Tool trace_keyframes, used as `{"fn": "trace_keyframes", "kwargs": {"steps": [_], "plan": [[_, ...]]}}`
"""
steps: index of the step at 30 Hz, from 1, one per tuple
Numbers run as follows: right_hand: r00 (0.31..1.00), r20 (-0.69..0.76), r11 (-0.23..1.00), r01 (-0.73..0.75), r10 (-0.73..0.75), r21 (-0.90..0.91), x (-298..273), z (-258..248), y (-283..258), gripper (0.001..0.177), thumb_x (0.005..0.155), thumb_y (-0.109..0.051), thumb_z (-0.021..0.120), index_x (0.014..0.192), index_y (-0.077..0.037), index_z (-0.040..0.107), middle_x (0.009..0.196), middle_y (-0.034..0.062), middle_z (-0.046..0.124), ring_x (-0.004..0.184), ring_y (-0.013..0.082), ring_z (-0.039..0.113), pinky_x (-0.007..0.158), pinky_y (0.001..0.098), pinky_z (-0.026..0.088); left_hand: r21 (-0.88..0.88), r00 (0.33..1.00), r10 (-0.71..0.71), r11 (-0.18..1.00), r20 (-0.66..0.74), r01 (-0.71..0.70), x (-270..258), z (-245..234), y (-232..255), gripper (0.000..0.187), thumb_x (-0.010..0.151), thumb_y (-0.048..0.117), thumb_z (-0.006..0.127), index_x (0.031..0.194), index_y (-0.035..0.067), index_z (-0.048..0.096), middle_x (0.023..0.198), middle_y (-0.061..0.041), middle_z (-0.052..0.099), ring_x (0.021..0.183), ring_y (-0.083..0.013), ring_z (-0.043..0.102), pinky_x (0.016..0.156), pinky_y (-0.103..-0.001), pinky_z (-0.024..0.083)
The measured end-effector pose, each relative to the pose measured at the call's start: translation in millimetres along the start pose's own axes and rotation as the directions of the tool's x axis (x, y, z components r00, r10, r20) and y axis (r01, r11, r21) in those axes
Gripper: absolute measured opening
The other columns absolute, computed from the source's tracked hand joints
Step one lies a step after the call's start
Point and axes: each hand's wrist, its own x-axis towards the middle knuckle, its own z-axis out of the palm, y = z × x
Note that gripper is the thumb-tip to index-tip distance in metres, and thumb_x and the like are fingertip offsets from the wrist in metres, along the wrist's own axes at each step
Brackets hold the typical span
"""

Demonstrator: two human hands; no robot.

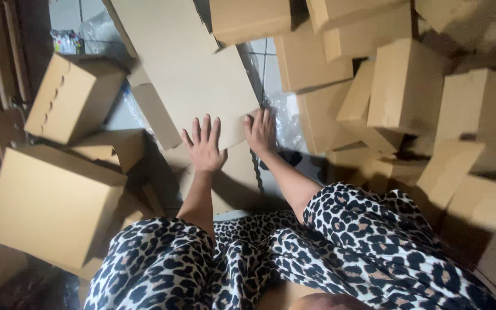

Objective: The person folds cardboard sheets to assemble boxes by hand while sitting on the floor surrounded by already assembled boxes.

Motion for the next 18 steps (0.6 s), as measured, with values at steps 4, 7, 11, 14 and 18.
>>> {"fn": "trace_keyframes", "kwargs": {"steps": [4, 7, 11, 14, 18], "plan": [[0.978, -0.206, 0.957, 0.04, 0.021, 0.288, 0, 2, -3, 0.045, 0.095, -0.029, 0.065, 0.127, 0.001, 0.053, 0.121, 0.0298, 0.053, 0.112, 0.0494, 0.052, 0.095, 0.0538, 0.044, -0.028, 0.999, 0.011, 1.0, -0.04, -0.012, -9, 2, 1, 0.091, 0.073, 0.027, 0.069, 0.159, 0.026, 0.041, 0.168, -0.007, 0.031, 0.156, -0.0351, 0.021, 0.123, -0.068, 0.004], [0.967, -0.252, 0.88, 0.088, 0.037, 0.466, -1, -16, -9, 0.039, 0.092, -0.016, 0.066, 0.126, -0.001, 0.054, 0.119, 0.0264, 0.058, 0.115, 0.0457, 0.057, 0.099, 0.0497, 0.047, -0.008, 0.995, 0.053, 0.999, -0.084, -0.054, -21, 7, 0, 0.09, 0.078, 0.026, 0.07, 0.161, 0.025, 0.036, 0.169, -0.007, 0.029, 0.156, -0.0361, 0.02, 0.122, -0.069, 0.006], [0.96, -0.277, 0.855, 0.167, -0.029, 0.491, -28, -40, -4, 0.036, 0.091, -0.008, 0.066, 0.126, -0.002, 0.056, 0.122, 0.0231, 0.064, 0.117, 0.043, 0.059, 0.099, 0.0463, 0.048, 0.098, 0.991, 0.08, 0.993, -0.105, -0.069, -47, 20, 3, 0.089, 0.082, 0.024, 0.069, 0.162, 0.027, 0.031, 0.169, -0.005, 0.027, 0.156, -0.0352, 0.019, 0.12, -0.07, 0.007], [0.982, -0.188, 0.856, 0.102, -0.006, 0.506, -68, -59, 1, 0.031, 0.094, -0.008, 0.065, 0.124, -0.005, 0.059, 0.119, 0.0194, 0.067, 0.116, 0.0395, 0.063, 0.097, 0.0439, 0.05, 0.042, 0.991, 0.113, 0.993, -0.077, -0.11, -85, 20, 5, 0.086, 0.085, 0.024, 0.069, 0.161, 0.026, 0.028, 0.168, -0.007, 0.026, 0.154, -0.0387, 0.02, 0.118, -0.072, 0.011], [0.98, -0.197, 0.845, 0.104, 0.003, 0.525, -145, -83, 17, 0.035, 0.087, -0.004, 0.065, 0.122, -0.004, 0.059, 0.119, 0.0182, 0.068, 0.115, 0.0372, 0.064, 0.097, 0.0427, 0.049, 0.024, 0.993, 0.116, 0.993, 0.034, -0.116, -162, 18, 26, 0.082, 0.088, 0.019, 0.067, 0.16, 0.025, 0.028, 0.167, -0.01, 0.026, 0.152, -0.042, 0.023, 0.113, -0.074, 0.023]]}}
